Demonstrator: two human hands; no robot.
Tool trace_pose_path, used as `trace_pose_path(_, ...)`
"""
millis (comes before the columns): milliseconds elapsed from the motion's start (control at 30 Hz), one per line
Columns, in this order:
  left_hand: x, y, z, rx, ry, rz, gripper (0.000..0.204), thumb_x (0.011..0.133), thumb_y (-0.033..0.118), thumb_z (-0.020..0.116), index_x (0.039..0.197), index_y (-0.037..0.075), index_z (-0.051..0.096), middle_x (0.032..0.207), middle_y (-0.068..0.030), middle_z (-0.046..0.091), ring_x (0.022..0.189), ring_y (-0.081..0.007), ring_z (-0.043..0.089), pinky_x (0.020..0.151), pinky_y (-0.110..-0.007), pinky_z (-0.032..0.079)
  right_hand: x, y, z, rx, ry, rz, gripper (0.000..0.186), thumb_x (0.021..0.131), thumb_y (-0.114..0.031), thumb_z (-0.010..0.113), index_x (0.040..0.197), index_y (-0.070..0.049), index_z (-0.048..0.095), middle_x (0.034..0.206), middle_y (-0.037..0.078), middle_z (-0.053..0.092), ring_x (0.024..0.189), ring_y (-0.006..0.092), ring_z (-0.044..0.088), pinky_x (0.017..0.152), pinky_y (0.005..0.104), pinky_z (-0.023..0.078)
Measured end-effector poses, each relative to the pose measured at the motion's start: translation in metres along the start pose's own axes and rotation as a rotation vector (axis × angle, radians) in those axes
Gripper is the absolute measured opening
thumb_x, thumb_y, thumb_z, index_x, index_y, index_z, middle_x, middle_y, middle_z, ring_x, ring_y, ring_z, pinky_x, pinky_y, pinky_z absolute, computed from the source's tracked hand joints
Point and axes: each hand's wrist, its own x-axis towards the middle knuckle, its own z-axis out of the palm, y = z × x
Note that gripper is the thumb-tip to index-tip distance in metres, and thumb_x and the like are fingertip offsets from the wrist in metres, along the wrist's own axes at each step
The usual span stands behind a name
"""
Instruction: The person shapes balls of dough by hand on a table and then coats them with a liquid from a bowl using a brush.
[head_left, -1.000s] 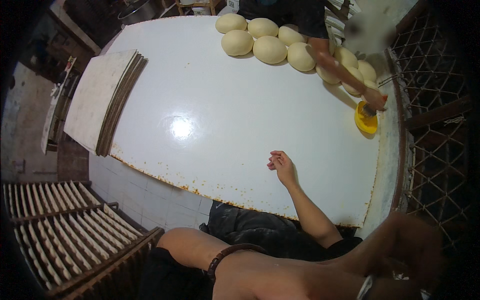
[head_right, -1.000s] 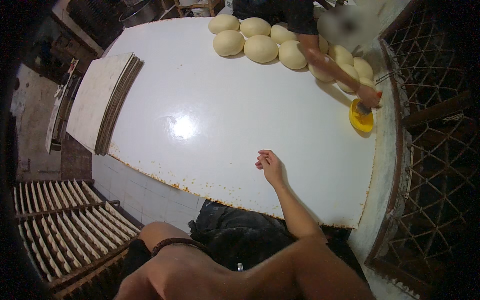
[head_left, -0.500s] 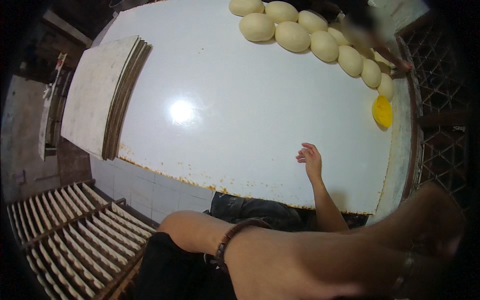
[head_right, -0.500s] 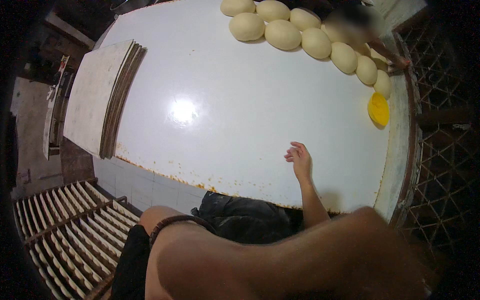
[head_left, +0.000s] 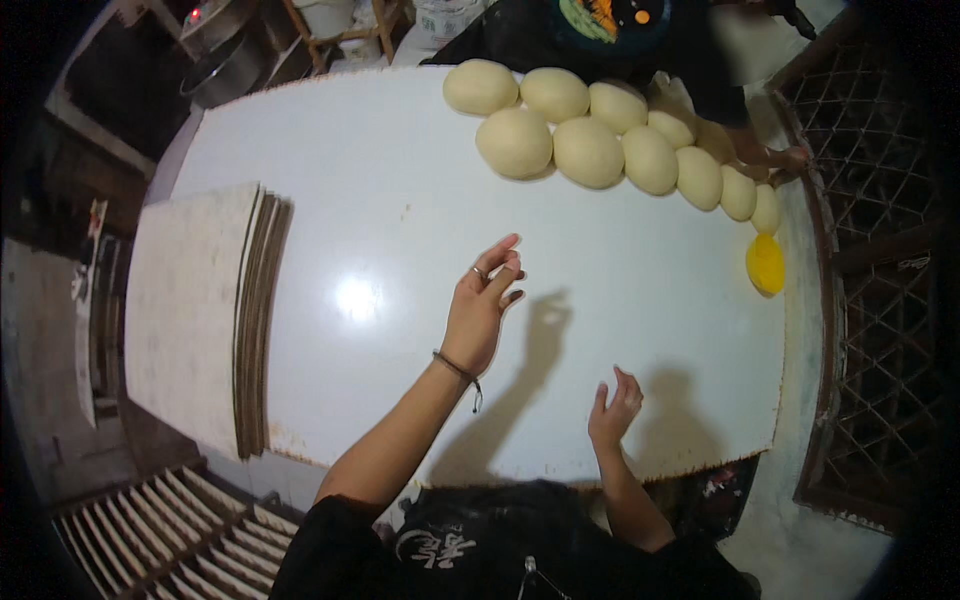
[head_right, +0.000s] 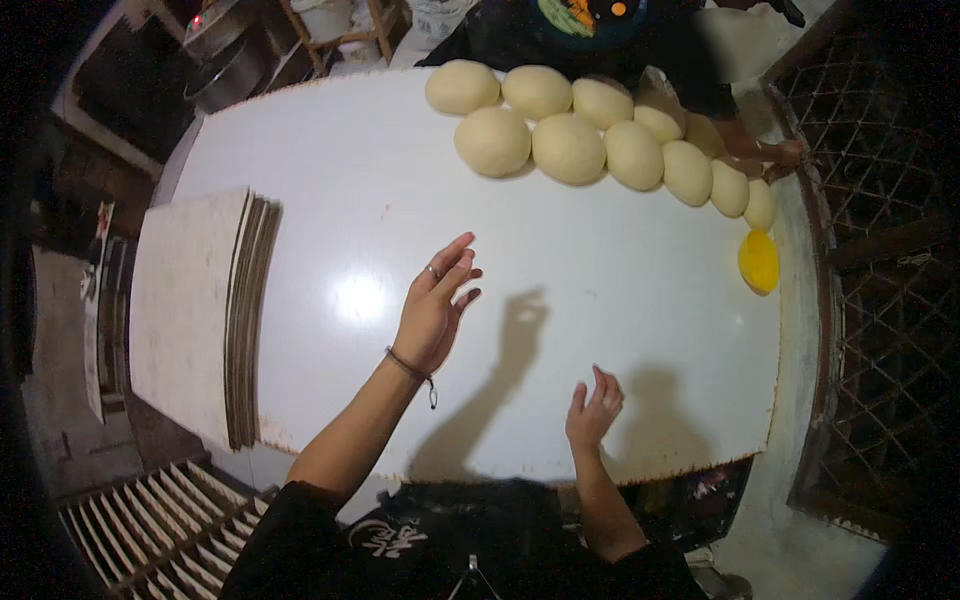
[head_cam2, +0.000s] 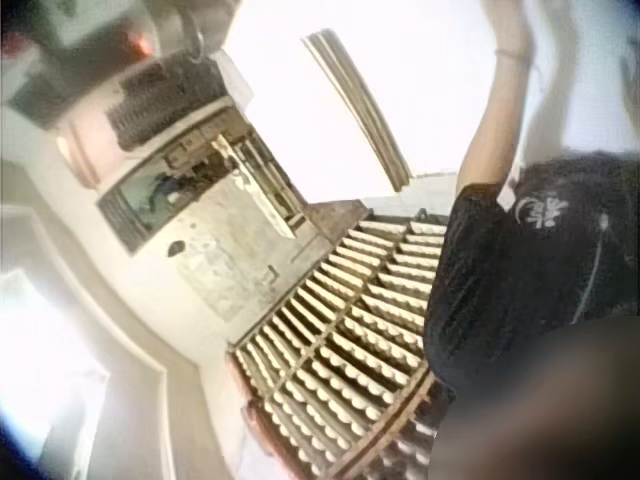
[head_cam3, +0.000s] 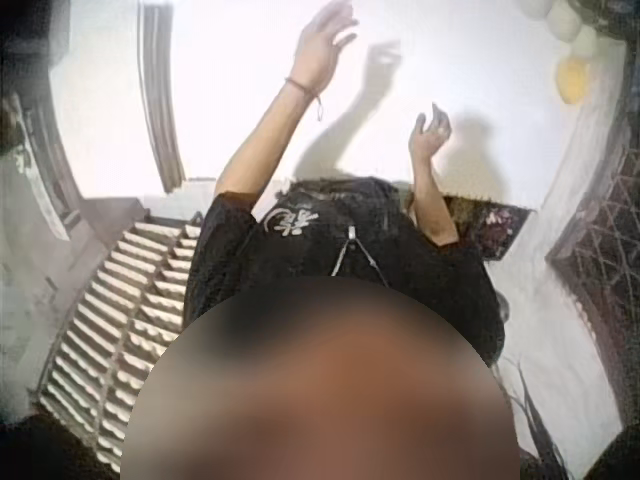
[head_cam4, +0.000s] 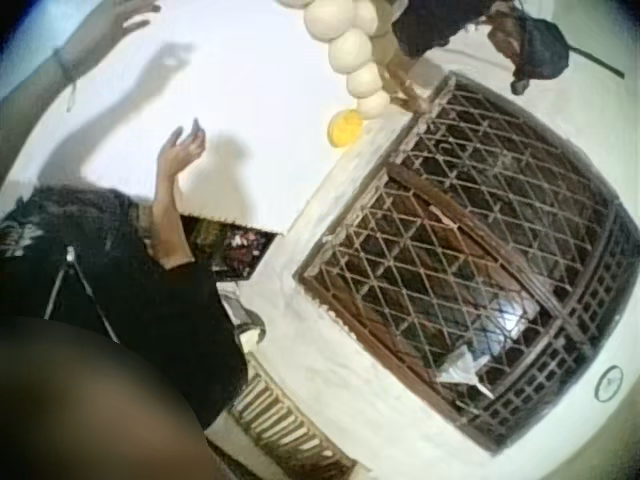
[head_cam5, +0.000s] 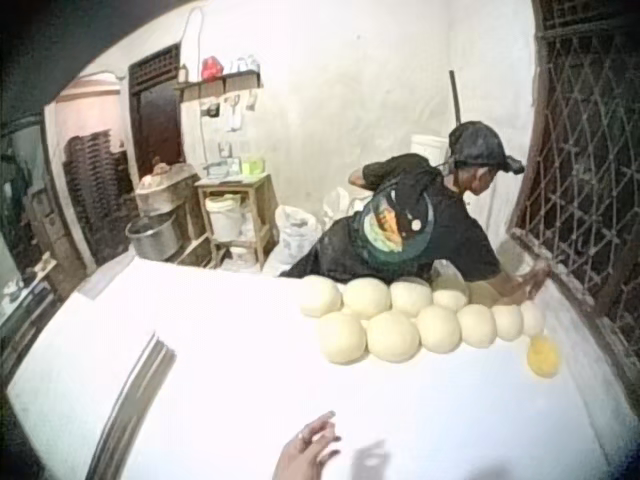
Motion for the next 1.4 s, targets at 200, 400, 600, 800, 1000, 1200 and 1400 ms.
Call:
trace_pose_path(200,0.261,-0.081,-0.099,0.740,0.224,0.365,0.080,0.084,-0.003,0.057,0.160,0.010,0.033,0.130,-0.0142,0.047,0.107,-0.0231,0.057,0.088,-0.032,0.055,0.001,-0.013,-0.005,0.065,-0.113,0.071,0.043,0.100,-0.026,0.057,0.138,-0.005,0.056,0.135,0.017,0.053,0.129,0.0371,0.044,0.110,0.0550,0.031)
trace_pose_path(400,0.350,-0.082,-0.092,0.634,0.104,0.254,0.060,0.093,0.001,0.058,0.152,0.007,0.047,0.118,-0.0085,0.056,0.090,-0.0153,0.064,0.079,-0.029,0.058,0.009,-0.014,-0.014,0.070,-0.098,0.093,0.042,0.098,-0.024,0.058,0.134,-0.004,0.059,0.135,0.017,0.053,0.128,0.0367,0.045,0.110,0.0527,0.032)
trace_pose_path(600,0.279,-0.074,-0.083,0.727,0.470,0.596,0.036,0.099,0.012,0.061,0.134,0.003,0.059,0.125,-0.0119,0.061,0.109,-0.0219,0.060,0.095,-0.039,0.049,0.013,-0.018,-0.011,0.072,-0.069,0.100,0.041,0.095,-0.022,0.058,0.130,-0.001,0.060,0.130,0.017,0.056,0.123,0.0367,0.049,0.106,0.0522,0.035)
trace_pose_path(800,0.350,0.057,0.030,1.268,0.291,1.055,0.058,0.101,0.037,0.054,0.149,0.005,0.046,0.157,-0.0141,0.042,0.148,-0.0322,0.034,0.121,-0.048,0.026,0.006,-0.005,0.004,0.037,-0.074,0.106,0.044,0.094,-0.026,0.056,0.129,0.000,0.062,0.128,0.017,0.056,0.122,0.0358,0.047,0.107,0.0511,0.035)
trace_pose_path(1000,0.400,0.002,-0.007,1.798,0.226,0.586,0.089,0.100,0.070,0.035,0.163,0.009,0.023,0.171,-0.0107,0.020,0.158,-0.0279,0.016,0.127,-0.050,0.012,0.009,0.003,0.008,0.034,-0.097,0.125,0.049,0.099,-0.038,0.054,0.125,0.001,0.065,0.127,0.016,0.057,0.119,0.0357,0.048,0.107,0.0503,0.034)
trace_pose_path(1200,0.401,0.031,0.026,1.703,0.261,0.829,0.088,0.101,0.067,0.034,0.163,0.005,0.022,0.171,-0.0114,0.020,0.158,-0.0257,0.017,0.128,-0.052,0.007,0.009,-0.003,-0.004,0.028,-0.100,0.139,0.046,0.100,-0.038,0.053,0.122,0.000,0.067,0.124,0.016,0.059,0.119,0.0340,0.050,0.105,0.0498,0.036)
trace_pose_path(1400,0.384,-0.002,-0.007,1.908,0.074,0.639,0.081,0.099,0.060,0.043,0.160,0.009,0.031,0.167,-0.0082,0.032,0.156,-0.0241,0.024,0.129,-0.046,0.009,0.008,-0.006,0.002,0.048,-0.124,0.153,0.041,0.098,-0.033,0.058,0.126,-0.004,0.065,0.126,0.014,0.060,0.119,0.0324,0.052,0.108,0.0486,0.032)
